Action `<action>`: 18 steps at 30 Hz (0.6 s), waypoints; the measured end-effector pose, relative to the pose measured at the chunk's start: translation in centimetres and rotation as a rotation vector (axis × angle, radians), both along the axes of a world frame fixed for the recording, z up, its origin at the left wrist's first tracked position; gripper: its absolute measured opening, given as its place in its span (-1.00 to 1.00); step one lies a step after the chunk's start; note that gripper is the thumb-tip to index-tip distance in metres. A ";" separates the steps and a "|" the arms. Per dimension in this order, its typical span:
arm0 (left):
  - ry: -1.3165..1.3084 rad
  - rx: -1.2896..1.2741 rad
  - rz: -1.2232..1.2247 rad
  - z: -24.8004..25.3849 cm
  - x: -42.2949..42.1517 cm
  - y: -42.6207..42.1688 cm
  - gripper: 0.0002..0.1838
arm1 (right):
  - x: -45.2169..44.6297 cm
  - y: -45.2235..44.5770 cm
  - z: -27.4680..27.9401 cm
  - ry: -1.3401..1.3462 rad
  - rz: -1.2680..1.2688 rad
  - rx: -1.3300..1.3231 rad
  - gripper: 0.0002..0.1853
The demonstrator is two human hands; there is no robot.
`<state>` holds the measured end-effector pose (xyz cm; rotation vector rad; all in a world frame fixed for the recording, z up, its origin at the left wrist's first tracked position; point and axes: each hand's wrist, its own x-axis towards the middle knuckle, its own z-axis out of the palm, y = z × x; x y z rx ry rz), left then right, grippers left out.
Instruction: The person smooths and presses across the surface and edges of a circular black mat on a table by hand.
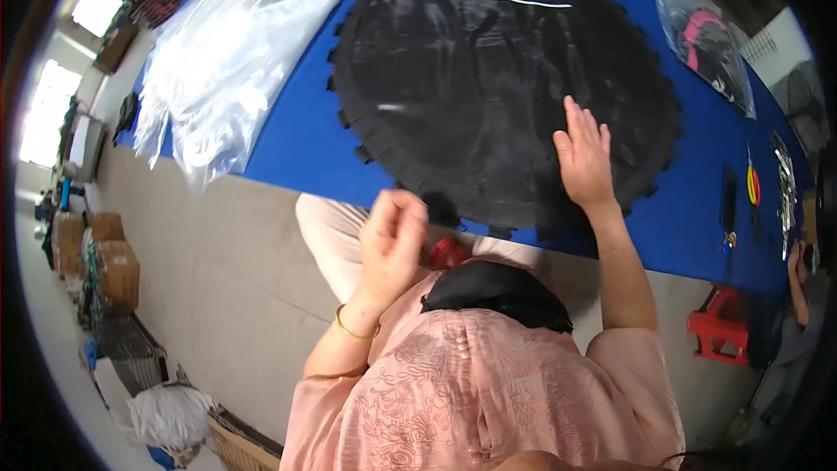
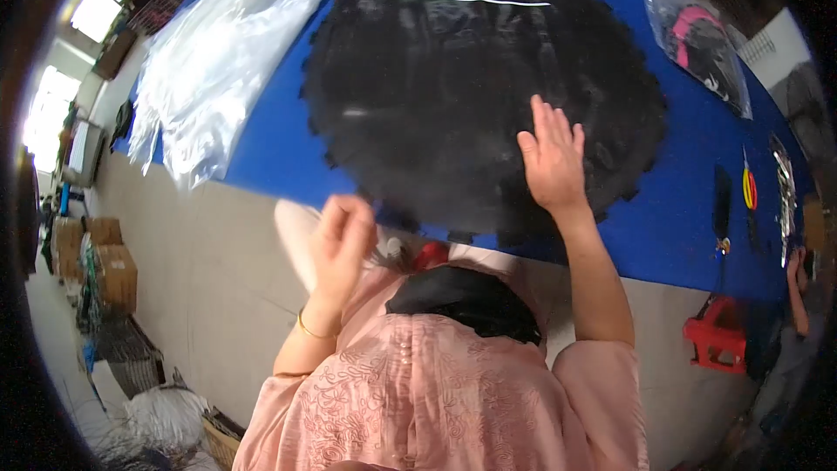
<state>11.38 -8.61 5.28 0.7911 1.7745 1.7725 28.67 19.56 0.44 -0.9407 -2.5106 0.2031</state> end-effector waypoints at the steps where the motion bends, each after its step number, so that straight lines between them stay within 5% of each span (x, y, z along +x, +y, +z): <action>1: 0.273 -0.045 -0.042 -0.3 0.9 0.6 -0.91 | 0.0 -0.2 0.1 -0.011 -0.013 0.001 -0.41; 3: 0.751 -0.053 -0.116 -0.9 1.3 2.0 -0.75 | 0.1 -0.1 0.3 0.004 -0.003 -0.029 -0.39; 6: 1.014 -0.169 -0.228 -1.3 1.5 3.2 -0.61 | 0.3 -0.1 0.2 0.024 -0.009 -0.034 -0.39; 12: 1.021 -0.252 -0.223 -2.0 1.6 3.4 -0.62 | 0.6 -0.1 0.1 0.068 -0.001 -0.103 -0.40; 18: 1.137 -0.382 -0.148 -2.8 0.7 3.2 -0.50 | -0.4 -0.9 1.9 -0.036 0.083 0.114 -0.39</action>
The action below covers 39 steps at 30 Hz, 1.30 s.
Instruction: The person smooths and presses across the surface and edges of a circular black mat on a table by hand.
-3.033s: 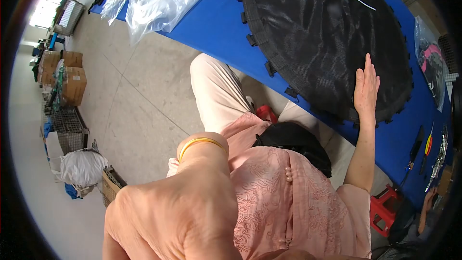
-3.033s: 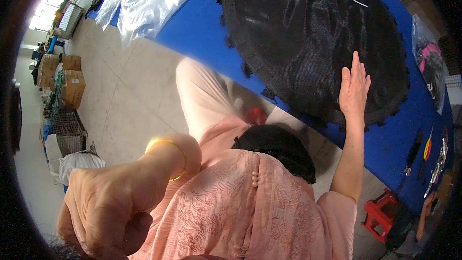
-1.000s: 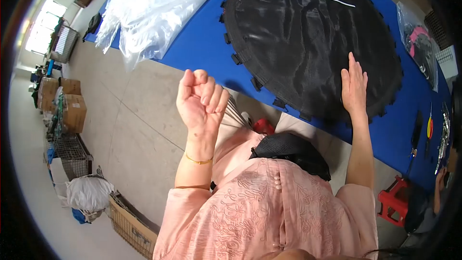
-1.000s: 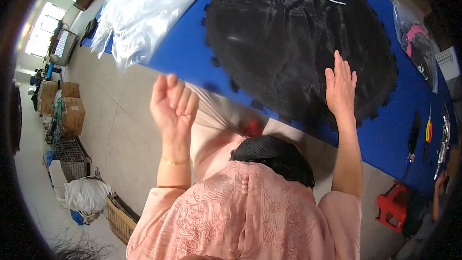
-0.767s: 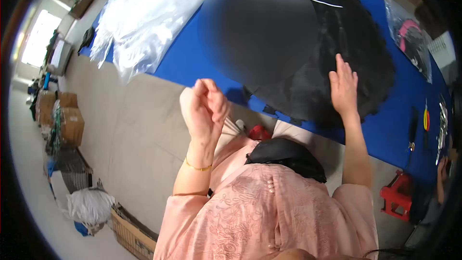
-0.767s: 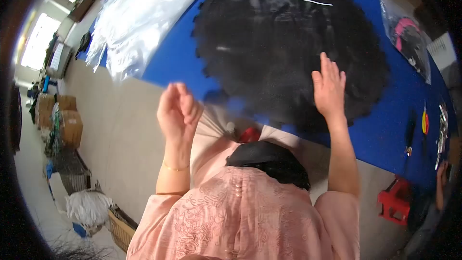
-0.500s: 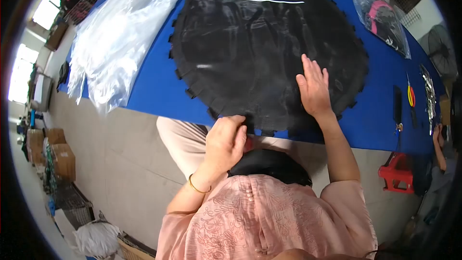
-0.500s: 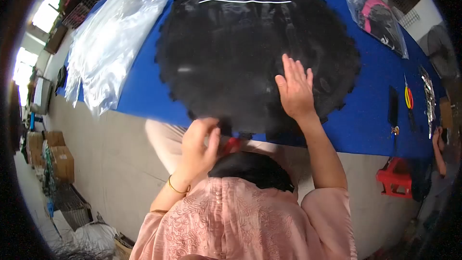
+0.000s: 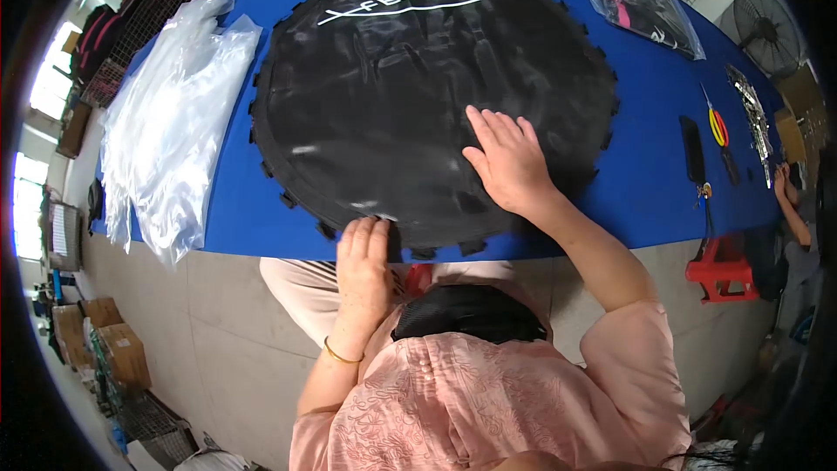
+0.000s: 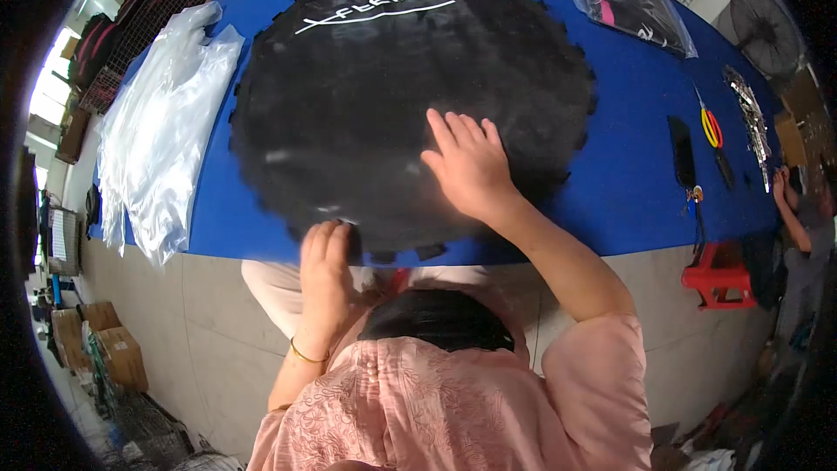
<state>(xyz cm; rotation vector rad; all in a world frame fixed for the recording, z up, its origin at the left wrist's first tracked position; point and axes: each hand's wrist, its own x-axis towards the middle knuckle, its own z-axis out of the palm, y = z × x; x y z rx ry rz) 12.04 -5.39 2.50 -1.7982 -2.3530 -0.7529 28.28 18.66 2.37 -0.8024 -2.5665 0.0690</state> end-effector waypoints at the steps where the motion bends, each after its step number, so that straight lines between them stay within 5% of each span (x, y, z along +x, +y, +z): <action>1: -0.020 0.004 0.030 0.1 -0.7 0.1 -0.47 | -0.4 0.1 0.3 0.036 0.048 0.003 -0.40; 8: 0.126 0.040 0.025 1.7 -1.4 1.8 -0.53 | -3.6 0.1 0.5 0.056 -0.019 -0.059 -0.49; 15: -0.121 -0.027 -0.286 1.5 4.5 6.2 -0.56 | -4.4 1.1 -1.3 0.261 0.023 -0.195 -0.49; 18: -0.075 -0.002 -0.306 1.7 5.5 7.6 -0.53 | -3.1 3.7 0.8 0.460 0.117 -0.927 -0.39; 20: -0.059 -0.049 -0.316 1.8 5.9 8.5 -0.48 | -2.0 7.4 0.3 0.504 0.126 -0.966 -0.40; 28: 0.039 -0.187 -0.269 2.4 4.7 8.1 -0.43 | 3.7 13.6 -2.8 0.752 -0.031 -1.001 -0.44; 39: 0.044 -0.214 -0.185 2.1 3.4 10.1 -0.39 | 3.6 12.9 -1.4 0.688 -0.103 -0.739 -0.53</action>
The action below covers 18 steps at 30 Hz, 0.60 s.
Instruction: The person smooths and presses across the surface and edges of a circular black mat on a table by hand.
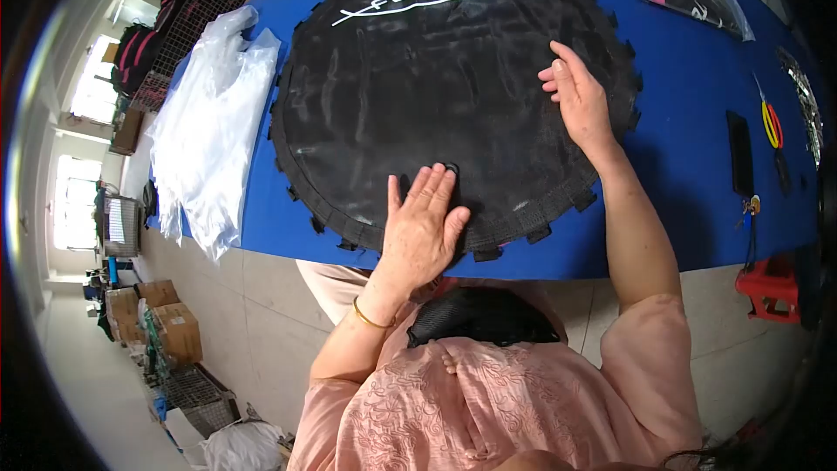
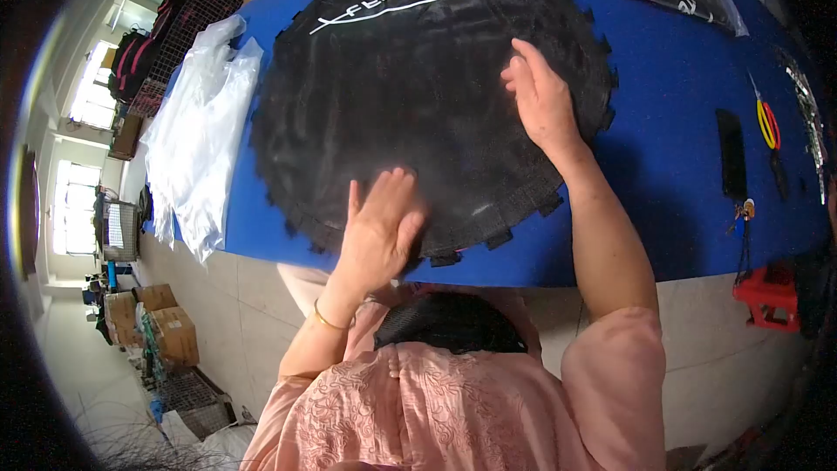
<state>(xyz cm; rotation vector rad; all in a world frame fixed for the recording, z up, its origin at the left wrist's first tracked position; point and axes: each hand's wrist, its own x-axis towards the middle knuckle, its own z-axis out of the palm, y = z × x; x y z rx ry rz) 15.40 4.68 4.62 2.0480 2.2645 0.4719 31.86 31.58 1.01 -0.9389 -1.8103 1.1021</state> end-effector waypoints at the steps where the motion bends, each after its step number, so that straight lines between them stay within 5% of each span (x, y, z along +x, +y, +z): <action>1: -0.018 -0.013 -0.026 0.3 0.7 -0.2 -0.39 | 0.2 0.3 -0.1 0.000 -0.002 -0.004 -0.53; 11: 0.020 -0.085 0.108 0.6 -2.7 -1.5 -0.51 | 1.1 2.1 -0.7 0.039 -0.131 0.078 -0.54; 18: -0.005 -0.131 -0.063 1.7 1.6 -3.2 -0.43 | 0.8 1.3 -0.2 -0.010 -0.129 0.062 -0.56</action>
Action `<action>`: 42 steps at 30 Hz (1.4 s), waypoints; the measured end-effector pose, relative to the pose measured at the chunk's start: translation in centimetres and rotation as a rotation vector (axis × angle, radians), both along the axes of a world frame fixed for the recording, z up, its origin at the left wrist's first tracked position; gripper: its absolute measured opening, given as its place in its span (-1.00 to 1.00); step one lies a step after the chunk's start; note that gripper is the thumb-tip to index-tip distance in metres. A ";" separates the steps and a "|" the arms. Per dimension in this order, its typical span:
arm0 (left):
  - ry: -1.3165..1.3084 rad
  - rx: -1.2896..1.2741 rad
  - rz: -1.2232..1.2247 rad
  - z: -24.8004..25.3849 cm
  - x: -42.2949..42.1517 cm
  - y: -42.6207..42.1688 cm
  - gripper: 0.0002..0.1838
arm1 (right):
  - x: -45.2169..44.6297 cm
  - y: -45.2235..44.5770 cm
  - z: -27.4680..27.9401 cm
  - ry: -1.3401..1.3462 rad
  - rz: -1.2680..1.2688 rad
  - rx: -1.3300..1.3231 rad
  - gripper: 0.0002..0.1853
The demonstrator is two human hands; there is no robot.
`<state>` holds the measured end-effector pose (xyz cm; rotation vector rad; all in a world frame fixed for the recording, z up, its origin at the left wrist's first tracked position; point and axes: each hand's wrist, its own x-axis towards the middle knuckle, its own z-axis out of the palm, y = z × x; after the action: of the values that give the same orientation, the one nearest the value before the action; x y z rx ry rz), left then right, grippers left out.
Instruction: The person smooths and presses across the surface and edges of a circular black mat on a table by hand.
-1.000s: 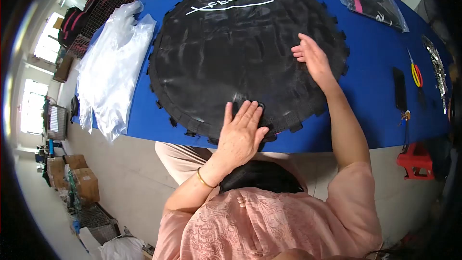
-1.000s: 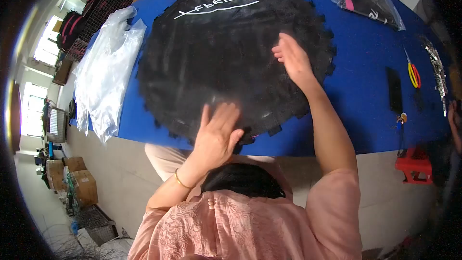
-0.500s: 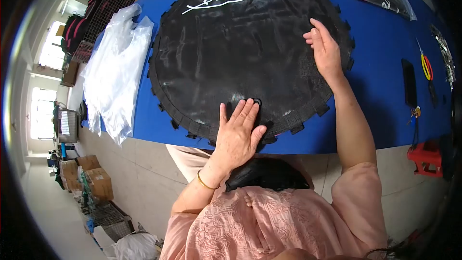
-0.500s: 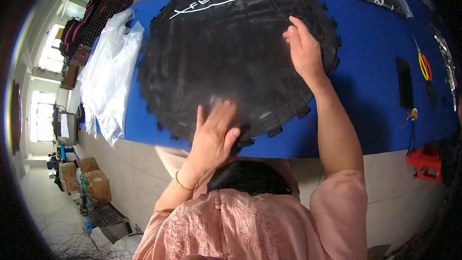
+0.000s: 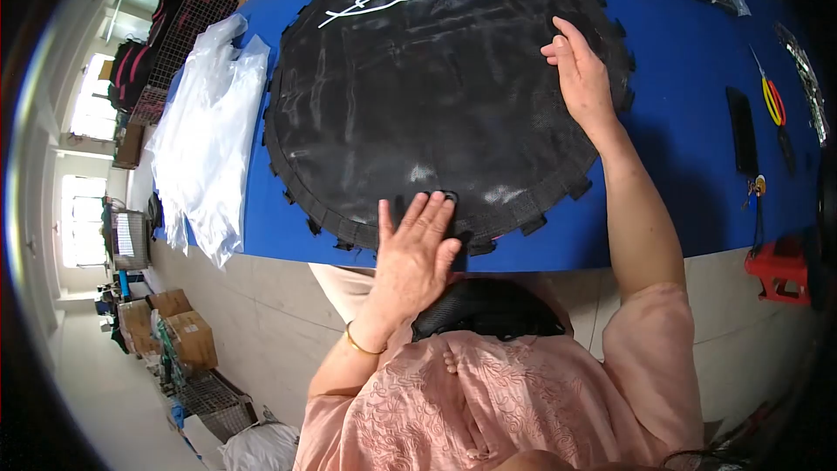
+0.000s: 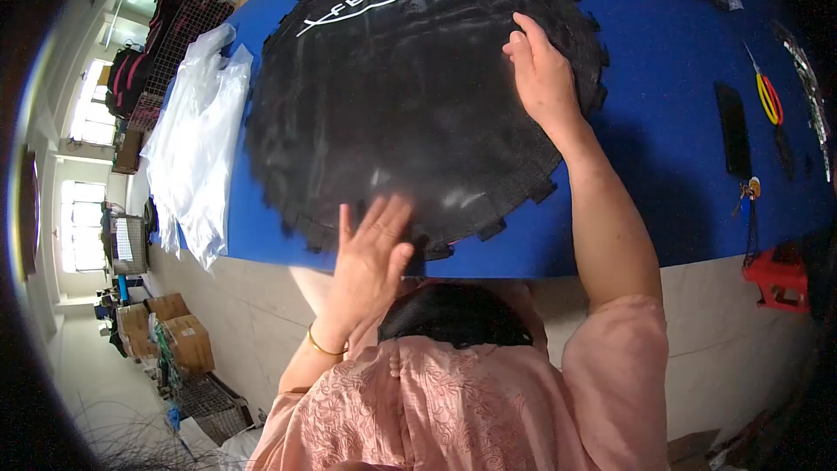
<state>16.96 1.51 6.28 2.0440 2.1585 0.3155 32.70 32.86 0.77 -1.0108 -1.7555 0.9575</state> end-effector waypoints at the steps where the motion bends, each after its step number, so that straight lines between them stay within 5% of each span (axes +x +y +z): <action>1: 0.006 0.013 -0.021 -0.3 0.6 0.3 -0.43 | 0.0 0.1 -0.2 -0.005 -0.001 0.011 -0.55; 12: 0.030 -0.010 0.066 0.7 -2.5 -3.0 -0.48 | -0.1 0.4 -0.6 -0.082 0.005 0.058 -0.52; 31: 0.093 0.101 0.074 -1.4 -4.2 3.0 -0.49 | -0.2 0.4 -1.2 -0.034 0.006 0.062 -0.51; 42: -0.028 0.139 -0.316 -0.8 3.9 9.1 -0.47 | 1.6 2.0 -0.1 -0.183 -0.222 0.151 -0.47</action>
<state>20.89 10.66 5.49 2.3949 1.8039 0.4580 34.29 34.85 0.66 -1.1959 -1.7891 0.5997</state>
